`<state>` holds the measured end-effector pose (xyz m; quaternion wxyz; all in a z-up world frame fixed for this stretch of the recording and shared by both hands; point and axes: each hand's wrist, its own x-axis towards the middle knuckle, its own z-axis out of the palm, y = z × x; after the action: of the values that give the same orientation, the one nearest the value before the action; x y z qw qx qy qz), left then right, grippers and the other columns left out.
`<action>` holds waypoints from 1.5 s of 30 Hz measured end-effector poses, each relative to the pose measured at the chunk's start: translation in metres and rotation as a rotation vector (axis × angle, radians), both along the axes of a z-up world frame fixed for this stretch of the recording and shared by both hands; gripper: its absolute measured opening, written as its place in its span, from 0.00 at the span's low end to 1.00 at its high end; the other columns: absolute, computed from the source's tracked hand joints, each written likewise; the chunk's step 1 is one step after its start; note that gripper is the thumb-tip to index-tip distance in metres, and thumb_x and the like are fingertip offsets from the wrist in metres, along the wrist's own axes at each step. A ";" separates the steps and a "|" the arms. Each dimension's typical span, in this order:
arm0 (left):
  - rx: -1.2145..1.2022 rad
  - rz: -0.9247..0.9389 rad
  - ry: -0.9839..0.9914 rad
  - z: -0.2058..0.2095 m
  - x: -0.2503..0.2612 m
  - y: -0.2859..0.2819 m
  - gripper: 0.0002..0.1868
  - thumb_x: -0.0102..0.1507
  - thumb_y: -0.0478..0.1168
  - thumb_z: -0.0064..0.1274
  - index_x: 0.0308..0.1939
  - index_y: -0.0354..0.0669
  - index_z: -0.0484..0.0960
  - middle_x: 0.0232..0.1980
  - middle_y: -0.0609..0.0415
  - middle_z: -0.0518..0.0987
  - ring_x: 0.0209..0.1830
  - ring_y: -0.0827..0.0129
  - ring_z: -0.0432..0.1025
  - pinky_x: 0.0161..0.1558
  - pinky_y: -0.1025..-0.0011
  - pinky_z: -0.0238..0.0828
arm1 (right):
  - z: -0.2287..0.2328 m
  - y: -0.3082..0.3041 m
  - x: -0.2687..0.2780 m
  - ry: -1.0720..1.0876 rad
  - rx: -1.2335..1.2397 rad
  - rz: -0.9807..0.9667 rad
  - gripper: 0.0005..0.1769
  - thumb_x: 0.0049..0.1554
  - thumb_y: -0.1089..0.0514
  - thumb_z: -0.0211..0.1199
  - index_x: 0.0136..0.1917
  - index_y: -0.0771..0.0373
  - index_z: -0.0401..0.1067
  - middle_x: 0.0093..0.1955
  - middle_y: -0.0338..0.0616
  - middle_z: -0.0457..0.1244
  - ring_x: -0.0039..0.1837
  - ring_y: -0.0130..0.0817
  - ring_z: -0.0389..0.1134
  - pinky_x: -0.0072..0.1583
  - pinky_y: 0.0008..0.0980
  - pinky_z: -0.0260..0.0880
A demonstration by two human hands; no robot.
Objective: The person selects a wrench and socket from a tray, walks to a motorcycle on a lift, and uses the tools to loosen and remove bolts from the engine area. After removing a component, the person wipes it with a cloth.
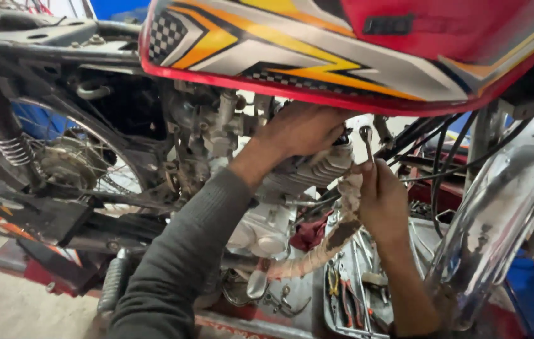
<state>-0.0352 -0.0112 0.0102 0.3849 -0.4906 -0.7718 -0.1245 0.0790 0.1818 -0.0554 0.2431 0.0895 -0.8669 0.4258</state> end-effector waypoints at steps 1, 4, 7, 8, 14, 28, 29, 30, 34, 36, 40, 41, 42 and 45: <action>0.003 -0.003 -0.010 -0.003 0.001 0.000 0.16 0.61 0.40 0.54 0.53 0.57 0.81 0.47 0.47 0.81 0.52 0.47 0.74 0.56 0.51 0.69 | -0.001 0.000 0.000 -0.010 0.003 -0.003 0.23 0.70 0.45 0.40 0.50 0.56 0.74 0.27 0.50 0.58 0.34 0.55 0.65 0.42 0.46 0.65; 0.002 -0.016 -0.006 -0.008 0.001 -0.002 0.16 0.61 0.39 0.54 0.53 0.57 0.81 0.45 0.48 0.81 0.51 0.47 0.75 0.56 0.52 0.70 | -0.002 0.000 -0.005 0.145 0.164 -0.173 0.20 0.72 0.46 0.42 0.49 0.55 0.71 0.28 0.50 0.61 0.36 0.57 0.68 0.42 0.49 0.66; -0.002 -0.028 0.008 -0.009 0.000 -0.002 0.17 0.60 0.38 0.53 0.53 0.58 0.82 0.44 0.49 0.81 0.50 0.48 0.75 0.55 0.52 0.70 | 0.009 0.002 -0.006 0.130 0.065 -0.069 0.19 0.71 0.46 0.43 0.48 0.52 0.72 0.30 0.45 0.62 0.36 0.49 0.67 0.44 0.43 0.66; -0.003 -0.032 0.015 -0.011 0.000 -0.002 0.17 0.60 0.38 0.53 0.53 0.58 0.82 0.43 0.49 0.81 0.49 0.48 0.75 0.55 0.52 0.70 | 0.013 -0.001 -0.004 0.132 -0.039 0.005 0.20 0.70 0.49 0.44 0.46 0.56 0.74 0.27 0.43 0.59 0.33 0.41 0.62 0.42 0.37 0.63; -0.005 -0.044 0.050 -0.010 -0.002 -0.003 0.18 0.59 0.36 0.52 0.52 0.59 0.82 0.40 0.51 0.81 0.46 0.49 0.76 0.54 0.53 0.71 | 0.021 0.002 -0.015 0.030 -0.191 0.141 0.18 0.69 0.52 0.47 0.47 0.58 0.77 0.23 0.37 0.53 0.29 0.30 0.53 0.38 0.29 0.56; 0.002 0.026 0.020 -0.007 0.011 -0.003 0.14 0.59 0.38 0.49 0.39 0.66 0.85 0.36 0.63 0.82 0.45 0.60 0.77 0.54 0.59 0.70 | 0.026 -0.016 -0.015 -0.122 0.748 -0.240 0.22 0.61 0.44 0.46 0.55 0.58 0.73 0.40 0.56 0.69 0.47 0.62 0.73 0.49 0.60 0.71; 0.016 0.041 0.038 -0.008 0.010 -0.001 0.13 0.59 0.38 0.48 0.38 0.67 0.85 0.35 0.64 0.81 0.44 0.62 0.77 0.53 0.60 0.70 | 0.034 -0.019 -0.009 -0.154 0.731 -0.239 0.22 0.62 0.44 0.44 0.61 0.55 0.69 0.44 0.57 0.68 0.50 0.64 0.72 0.52 0.63 0.70; 0.030 0.056 0.056 -0.010 0.009 0.000 0.13 0.58 0.39 0.48 0.36 0.67 0.85 0.34 0.66 0.81 0.44 0.64 0.77 0.53 0.61 0.71 | 0.043 -0.022 -0.004 -0.186 0.713 -0.239 0.24 0.63 0.45 0.42 0.67 0.53 0.65 0.48 0.59 0.68 0.53 0.66 0.71 0.55 0.65 0.69; 0.072 -0.008 0.098 -0.004 0.009 0.005 0.13 0.59 0.38 0.47 0.35 0.63 0.85 0.33 0.62 0.81 0.42 0.60 0.77 0.51 0.59 0.72 | 0.050 -0.039 0.008 -0.160 0.790 -0.285 0.24 0.60 0.49 0.41 0.63 0.62 0.64 0.47 0.60 0.68 0.52 0.66 0.71 0.53 0.63 0.70; 0.150 -0.037 0.141 -0.005 0.011 0.007 0.12 0.59 0.36 0.46 0.33 0.58 0.86 0.32 0.57 0.81 0.40 0.55 0.77 0.49 0.57 0.73 | 0.056 -0.039 0.014 -0.155 0.766 -0.266 0.23 0.61 0.48 0.41 0.63 0.61 0.63 0.48 0.61 0.68 0.53 0.67 0.71 0.52 0.64 0.70; 0.068 0.008 -0.048 0.014 0.046 0.007 0.11 0.61 0.34 0.45 0.35 0.53 0.84 0.32 0.55 0.81 0.35 0.57 0.76 0.41 0.59 0.74 | 0.045 -0.038 0.011 -0.156 0.825 -0.322 0.23 0.60 0.49 0.44 0.63 0.63 0.63 0.48 0.60 0.68 0.53 0.66 0.71 0.52 0.62 0.71; -0.003 0.078 -0.168 0.018 0.049 0.006 0.11 0.63 0.33 0.45 0.37 0.50 0.83 0.33 0.53 0.81 0.31 0.59 0.76 0.36 0.60 0.74 | 0.045 -0.038 0.009 -0.106 0.850 -0.332 0.19 0.61 0.51 0.46 0.61 0.64 0.63 0.43 0.56 0.68 0.47 0.61 0.71 0.46 0.59 0.72; -0.076 0.147 -0.286 0.022 0.053 0.005 0.10 0.64 0.31 0.45 0.39 0.46 0.82 0.33 0.51 0.81 0.27 0.60 0.75 0.31 0.62 0.75 | 0.045 -0.039 0.006 -0.056 0.876 -0.341 0.15 0.63 0.53 0.48 0.58 0.65 0.62 0.39 0.52 0.67 0.42 0.56 0.71 0.41 0.55 0.74; -0.046 0.160 -0.236 0.020 0.053 0.006 0.08 0.62 0.33 0.49 0.38 0.46 0.84 0.38 0.49 0.84 0.32 0.55 0.77 0.31 0.56 0.74 | 0.041 -0.037 0.007 -0.016 0.647 -0.369 0.32 0.70 0.41 0.44 0.40 0.68 0.73 0.35 0.61 0.67 0.40 0.67 0.69 0.41 0.62 0.69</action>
<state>0.0174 -0.0051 0.0300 0.2889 -0.4182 -0.8510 -0.1322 0.0860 0.1452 -0.0145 0.2682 0.0006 -0.9601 0.0795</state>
